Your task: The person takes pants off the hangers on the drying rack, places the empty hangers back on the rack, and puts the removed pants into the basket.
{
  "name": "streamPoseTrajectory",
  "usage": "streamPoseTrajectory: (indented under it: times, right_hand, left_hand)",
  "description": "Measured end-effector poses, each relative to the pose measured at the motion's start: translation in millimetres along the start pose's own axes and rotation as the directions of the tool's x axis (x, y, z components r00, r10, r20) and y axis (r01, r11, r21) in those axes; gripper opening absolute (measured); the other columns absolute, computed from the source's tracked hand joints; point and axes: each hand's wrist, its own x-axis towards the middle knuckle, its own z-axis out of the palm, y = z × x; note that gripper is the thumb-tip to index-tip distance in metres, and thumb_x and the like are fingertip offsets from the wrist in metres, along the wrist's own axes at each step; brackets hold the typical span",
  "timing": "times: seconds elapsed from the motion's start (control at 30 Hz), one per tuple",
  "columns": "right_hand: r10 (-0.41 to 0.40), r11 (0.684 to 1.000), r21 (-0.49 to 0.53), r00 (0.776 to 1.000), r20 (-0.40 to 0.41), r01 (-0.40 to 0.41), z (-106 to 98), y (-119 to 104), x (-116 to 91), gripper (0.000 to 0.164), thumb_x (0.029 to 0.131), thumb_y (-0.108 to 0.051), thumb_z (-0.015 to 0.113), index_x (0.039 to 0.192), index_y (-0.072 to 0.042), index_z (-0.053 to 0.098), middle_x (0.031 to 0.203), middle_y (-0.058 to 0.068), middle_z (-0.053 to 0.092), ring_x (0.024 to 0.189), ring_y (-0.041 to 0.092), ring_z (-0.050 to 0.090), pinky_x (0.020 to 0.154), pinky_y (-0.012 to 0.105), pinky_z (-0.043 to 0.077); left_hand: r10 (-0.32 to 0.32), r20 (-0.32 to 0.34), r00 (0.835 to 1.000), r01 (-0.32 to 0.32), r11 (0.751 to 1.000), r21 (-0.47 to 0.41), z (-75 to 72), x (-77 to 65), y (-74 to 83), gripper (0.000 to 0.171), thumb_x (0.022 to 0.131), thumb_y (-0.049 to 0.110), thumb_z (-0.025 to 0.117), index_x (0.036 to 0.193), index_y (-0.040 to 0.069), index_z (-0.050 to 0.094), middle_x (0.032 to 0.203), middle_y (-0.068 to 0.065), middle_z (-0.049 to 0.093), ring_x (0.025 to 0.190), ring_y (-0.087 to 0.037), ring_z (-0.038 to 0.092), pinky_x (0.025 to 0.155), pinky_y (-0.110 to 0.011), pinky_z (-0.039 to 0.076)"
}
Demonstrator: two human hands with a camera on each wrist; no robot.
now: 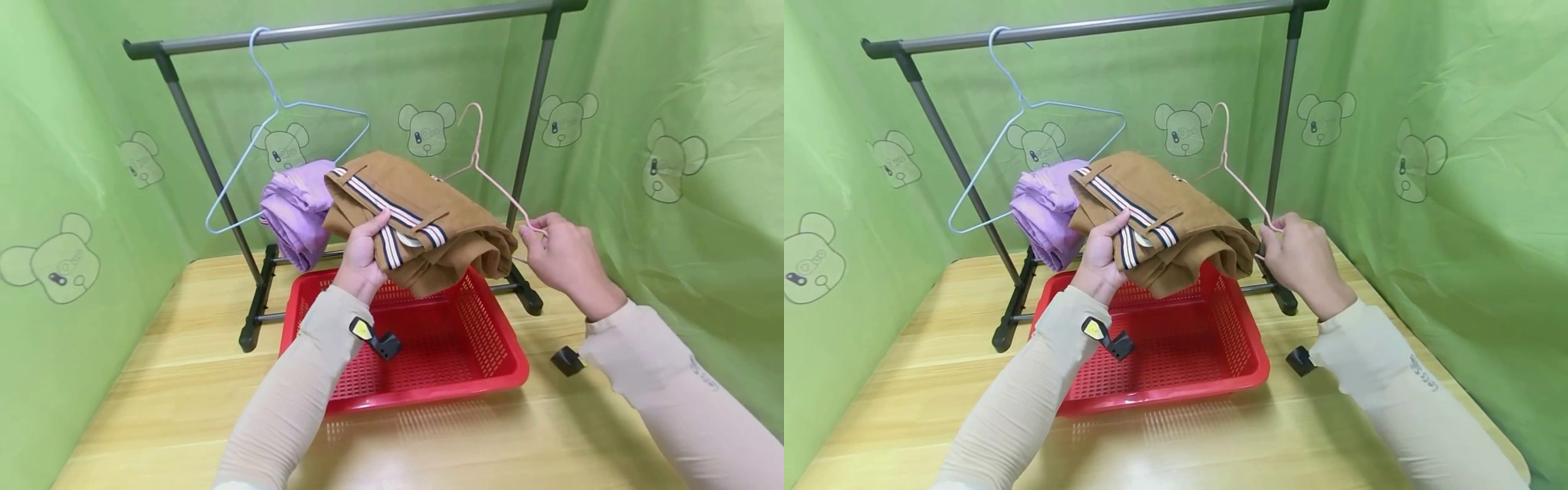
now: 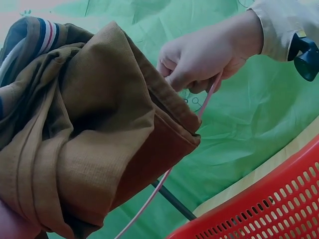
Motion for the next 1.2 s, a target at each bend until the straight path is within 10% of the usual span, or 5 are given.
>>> streamPoseTrajectory:
  times: [0.47,1.2]
  right_hand:
    - [-0.076,0.995,0.041,0.97,-0.231,0.088,13.2,3.8,4.5,0.032,0.1,-0.013,0.045,0.11,0.011,0.064,0.079,0.025,0.065,0.043,0.014,0.04,0.039,0.031,0.033]
    - [-0.078,0.99,0.084,0.949,-0.306,0.109,16.1,-4.1,15.0,0.031,0.1,-0.013,0.046,0.108,0.01,0.065,0.077,0.023,0.064,0.041,0.006,0.036,0.035,0.021,0.028]
  left_hand:
    - [-0.067,-0.002,0.998,0.067,0.998,0.017,-6.3,-4.0,-1.3,0.012,0.099,0.006,0.047,0.094,0.004,0.057,0.083,-0.007,0.067,0.073,-0.017,0.067,0.069,-0.026,0.056]
    - [-0.13,-0.026,0.991,0.131,0.991,0.035,-14.5,-13.8,2.4,0.016,0.099,0.006,0.046,0.092,0.002,0.059,0.081,-0.008,0.068,0.073,-0.018,0.068,0.069,-0.027,0.057]
